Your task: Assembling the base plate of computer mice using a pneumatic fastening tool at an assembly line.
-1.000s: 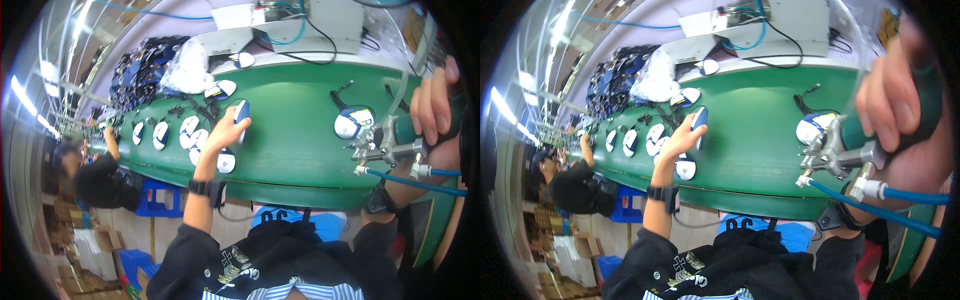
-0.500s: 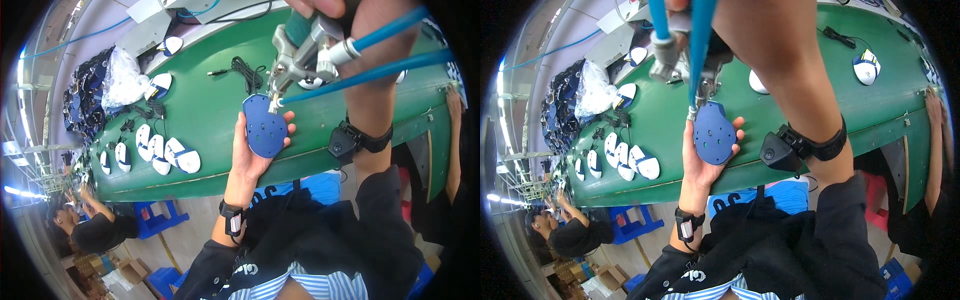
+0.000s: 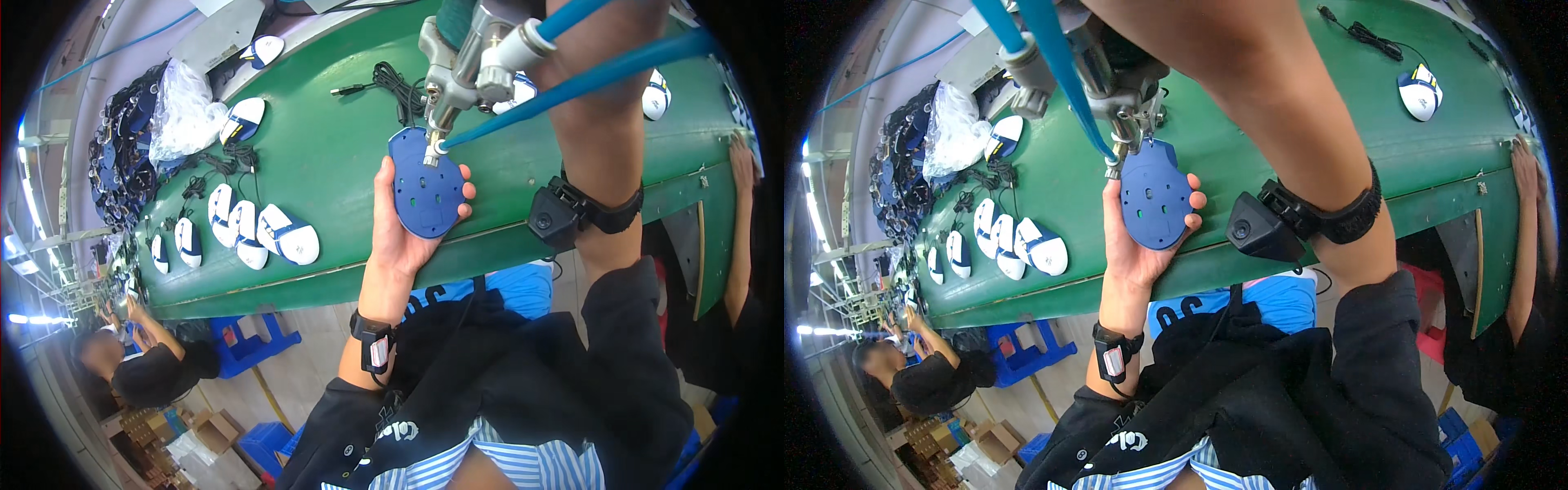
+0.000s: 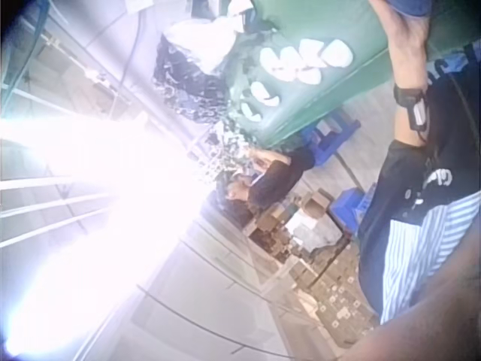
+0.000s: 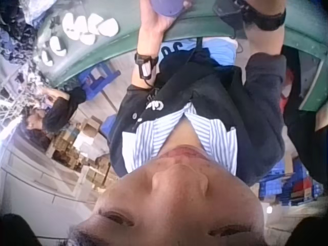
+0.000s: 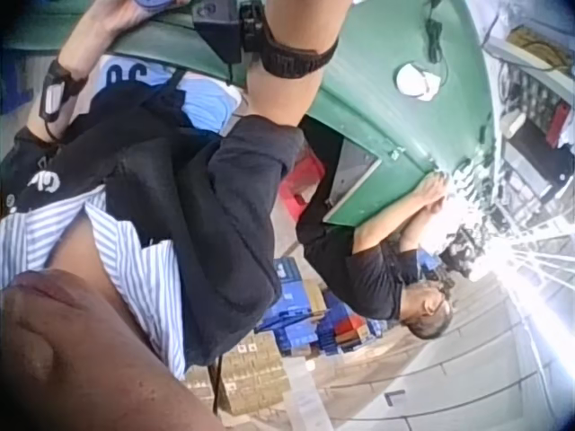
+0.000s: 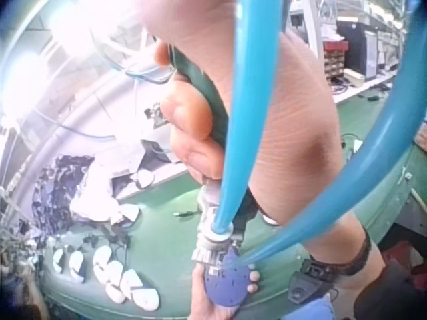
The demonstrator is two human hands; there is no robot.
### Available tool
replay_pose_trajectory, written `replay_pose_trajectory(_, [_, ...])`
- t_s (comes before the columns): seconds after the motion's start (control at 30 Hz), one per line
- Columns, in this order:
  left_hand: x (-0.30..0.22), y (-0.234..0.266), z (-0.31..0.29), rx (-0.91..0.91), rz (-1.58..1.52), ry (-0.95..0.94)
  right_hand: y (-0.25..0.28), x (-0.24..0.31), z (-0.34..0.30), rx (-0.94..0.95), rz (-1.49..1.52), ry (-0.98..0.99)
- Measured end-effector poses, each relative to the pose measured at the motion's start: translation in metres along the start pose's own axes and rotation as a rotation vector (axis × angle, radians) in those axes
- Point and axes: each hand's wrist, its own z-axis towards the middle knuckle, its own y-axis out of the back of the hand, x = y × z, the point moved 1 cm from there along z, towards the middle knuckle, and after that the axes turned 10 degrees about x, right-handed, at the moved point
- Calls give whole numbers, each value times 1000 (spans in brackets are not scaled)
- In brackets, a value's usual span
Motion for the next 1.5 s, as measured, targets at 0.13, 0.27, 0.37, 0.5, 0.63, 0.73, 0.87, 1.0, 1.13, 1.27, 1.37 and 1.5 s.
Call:
replay_pose_trajectory(0.13, [1, -4, 3, 17, -10, 2, 0, 3, -2, -5, -24, 8])
replay_pose_trajectory(0.27, [-3, -1, -2, 21, -12, -22, -5, -8, 3, 7, -33, 17])
replay_pose_trajectory(0.37, [-1, -2, 2, 29, 15, -33, -8, -15, 2, 3, -88, 18])
replay_pose_trajectory(0.5, [-5, 5, -2, 62, -8, -69, -15, -28, 4, 16, -173, 8])
replay_pose_trajectory(0.63, [-4, 3, -1, 40, -23, -66, -12, -10, -2, 1, -206, 32])
replay_pose_trajectory(0.73, [-5, 3, 0, 9, 2, -49, -11, 9, -9, -10, -230, 52])
replay_pose_trajectory(0.87, [-5, 3, 0, 26, 41, -26, -15, 3, -4, -7, -229, 76])
replay_pose_trajectory(1.0, [-4, 3, 1, 22, -9, -41, -16, -8, 5, -8, -229, 99])
replay_pose_trajectory(1.13, [-3, 2, 1, 25, -54, -39, -18, -15, 7, -12, -245, 111])
replay_pose_trajectory(1.27, [-3, 2, -1, 26, -66, -44, -21, -16, 7, -16, -267, 124])
replay_pose_trajectory(1.37, [-3, 2, -3, 17, -52, -46, -23, -21, 8, -15, -279, 133])
replay_pose_trajectory(1.5, [-4, 0, -3, 14, -62, -30, -23, -26, 12, -18, -309, 136])
